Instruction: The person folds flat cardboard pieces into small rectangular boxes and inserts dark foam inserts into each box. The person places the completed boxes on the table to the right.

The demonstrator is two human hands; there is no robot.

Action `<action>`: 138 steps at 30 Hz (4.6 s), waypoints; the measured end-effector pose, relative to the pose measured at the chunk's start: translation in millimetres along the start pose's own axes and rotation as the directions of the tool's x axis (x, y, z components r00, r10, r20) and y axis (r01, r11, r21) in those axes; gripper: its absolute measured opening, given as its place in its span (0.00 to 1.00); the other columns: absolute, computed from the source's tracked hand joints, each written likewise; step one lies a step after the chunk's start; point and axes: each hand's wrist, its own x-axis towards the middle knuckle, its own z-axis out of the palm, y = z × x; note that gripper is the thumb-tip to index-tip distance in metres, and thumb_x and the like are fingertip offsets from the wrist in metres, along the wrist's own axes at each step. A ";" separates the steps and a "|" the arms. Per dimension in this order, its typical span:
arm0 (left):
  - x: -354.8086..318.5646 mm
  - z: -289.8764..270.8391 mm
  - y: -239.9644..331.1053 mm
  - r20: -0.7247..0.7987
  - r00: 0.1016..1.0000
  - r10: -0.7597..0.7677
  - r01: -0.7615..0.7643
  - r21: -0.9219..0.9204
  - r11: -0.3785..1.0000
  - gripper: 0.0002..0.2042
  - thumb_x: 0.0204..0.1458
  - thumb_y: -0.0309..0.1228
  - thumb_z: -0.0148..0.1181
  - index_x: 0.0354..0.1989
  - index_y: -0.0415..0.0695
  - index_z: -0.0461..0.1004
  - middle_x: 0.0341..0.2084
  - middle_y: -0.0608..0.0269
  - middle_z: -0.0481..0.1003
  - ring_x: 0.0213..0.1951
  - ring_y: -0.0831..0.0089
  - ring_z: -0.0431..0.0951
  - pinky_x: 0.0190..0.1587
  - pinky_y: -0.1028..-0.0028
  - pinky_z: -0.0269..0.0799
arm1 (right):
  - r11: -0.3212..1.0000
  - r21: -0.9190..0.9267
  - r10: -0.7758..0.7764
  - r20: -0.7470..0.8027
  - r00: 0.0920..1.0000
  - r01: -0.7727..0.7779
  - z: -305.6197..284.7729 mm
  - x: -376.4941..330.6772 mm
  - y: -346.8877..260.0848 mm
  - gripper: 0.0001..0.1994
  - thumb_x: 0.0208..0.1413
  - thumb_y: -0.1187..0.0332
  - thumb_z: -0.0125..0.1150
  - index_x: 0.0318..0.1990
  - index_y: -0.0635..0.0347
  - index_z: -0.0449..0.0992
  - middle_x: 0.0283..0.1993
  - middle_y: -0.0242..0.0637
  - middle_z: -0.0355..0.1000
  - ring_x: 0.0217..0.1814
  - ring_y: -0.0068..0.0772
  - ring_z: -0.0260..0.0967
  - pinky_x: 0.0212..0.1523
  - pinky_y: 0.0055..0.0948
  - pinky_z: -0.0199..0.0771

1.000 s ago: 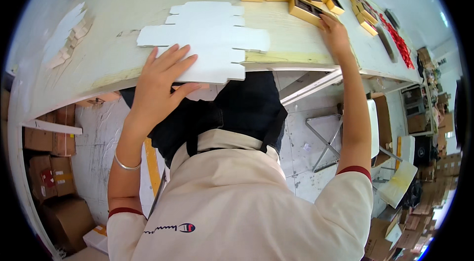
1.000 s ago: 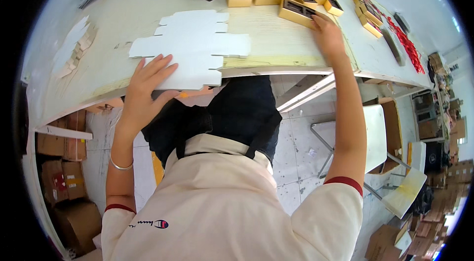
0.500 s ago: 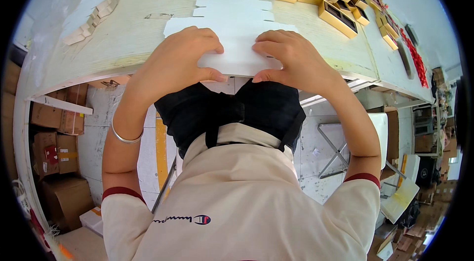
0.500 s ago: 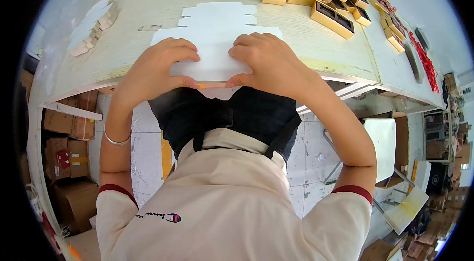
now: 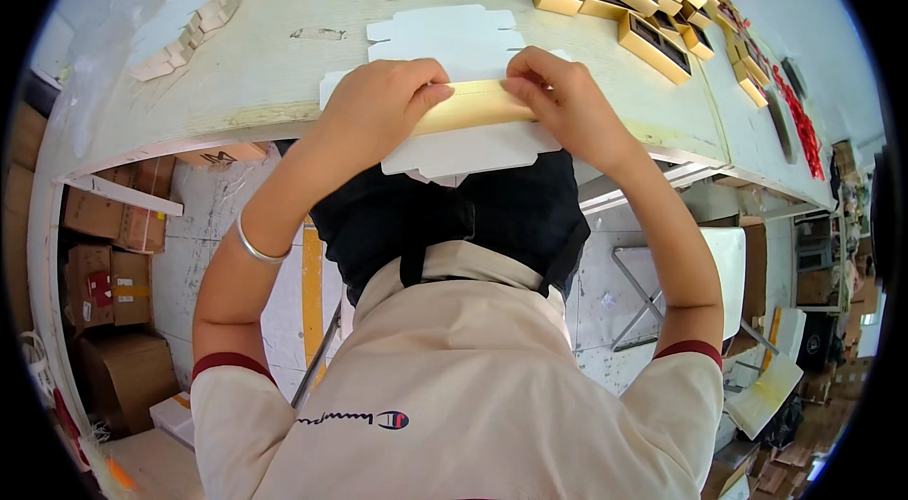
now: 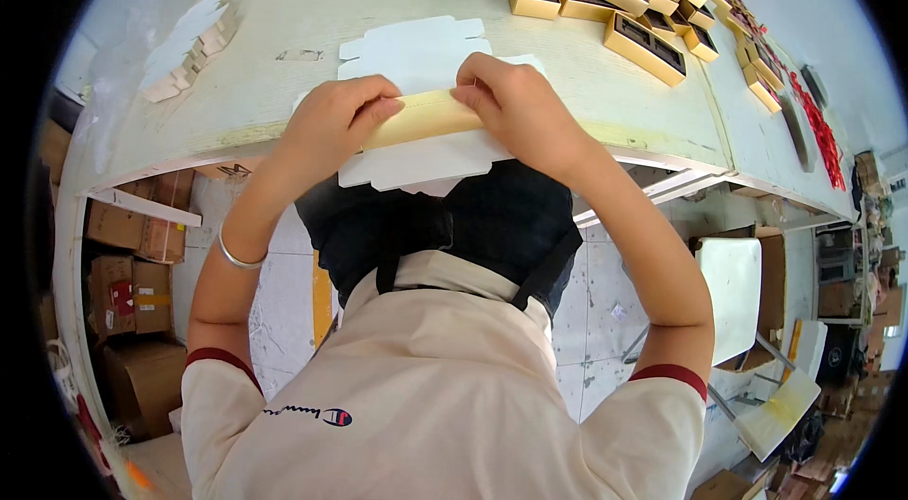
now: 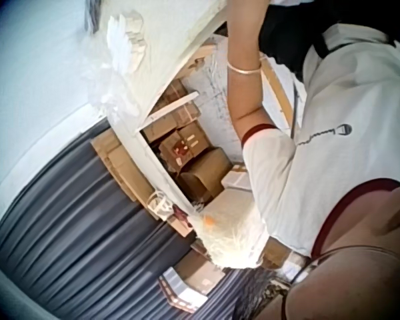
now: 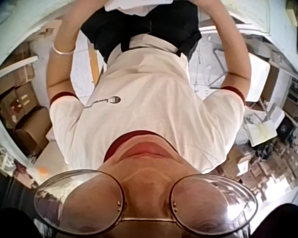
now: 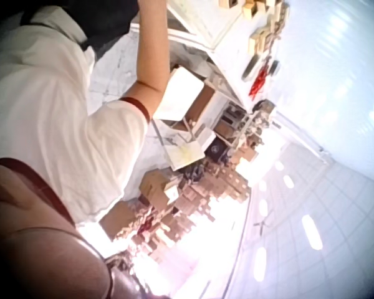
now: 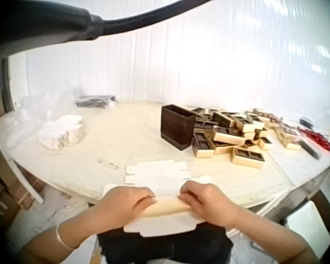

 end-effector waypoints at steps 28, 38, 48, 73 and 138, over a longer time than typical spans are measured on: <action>12.6 3.6 -16.7 0.141 0.988 0.057 -0.087 0.214 0.973 0.08 0.54 0.32 0.50 0.33 0.40 0.70 0.28 0.54 0.72 0.33 0.57 0.72 0.36 0.62 0.67 | 0.934 -0.227 -0.190 0.333 0.923 0.274 10.0 48.6 3.0 0.07 0.51 0.73 0.56 0.34 0.69 0.73 0.32 0.48 0.71 0.35 0.49 0.65 0.40 0.36 0.67; 4.6 3.9 -26.2 0.107 0.994 -0.012 -0.012 0.218 0.976 0.10 0.55 0.34 0.50 0.31 0.40 0.69 0.27 0.55 0.70 0.35 0.56 0.69 0.39 0.63 0.65 | 0.975 -0.200 -0.027 0.345 0.938 0.101 -19.2 33.7 20.5 0.10 0.50 0.72 0.59 0.38 0.68 0.74 0.35 0.50 0.71 0.37 0.45 0.68 0.42 0.33 0.67; -3.9 -22.1 30.3 -0.262 0.958 -0.118 0.023 -0.338 0.941 0.19 0.50 0.45 0.59 0.41 0.42 0.68 0.32 0.61 0.70 0.29 0.70 0.71 0.30 0.72 0.67 | 0.999 -0.035 0.029 -0.173 0.984 -0.036 -41.8 18.6 -24.9 0.08 0.47 0.71 0.58 0.30 0.69 0.73 0.27 0.51 0.70 0.31 0.49 0.68 0.31 0.38 0.67; 58.4 -11.7 -13.7 0.411 0.908 -0.083 0.098 -0.017 0.995 0.19 0.49 0.37 0.60 0.47 0.40 0.71 0.35 0.60 0.72 0.39 0.71 0.69 0.44 0.73 0.64 | 0.906 -0.080 -0.405 0.123 0.906 0.415 -3.0 -25.2 -8.3 0.11 0.45 0.65 0.64 0.33 0.62 0.75 0.32 0.41 0.72 0.33 0.41 0.67 0.35 0.35 0.66; 23.9 -9.0 -17.1 0.020 0.955 0.297 -0.297 -0.001 0.955 0.18 0.42 0.20 0.56 0.44 0.45 0.67 0.36 0.63 0.68 0.31 0.75 0.68 0.34 0.74 0.65 | 0.770 -0.331 -0.489 0.243 0.838 0.546 -12.3 31.9 -8.6 0.09 0.41 0.84 0.51 0.33 0.67 0.72 0.35 0.43 0.68 0.35 0.49 0.69 0.35 0.38 0.70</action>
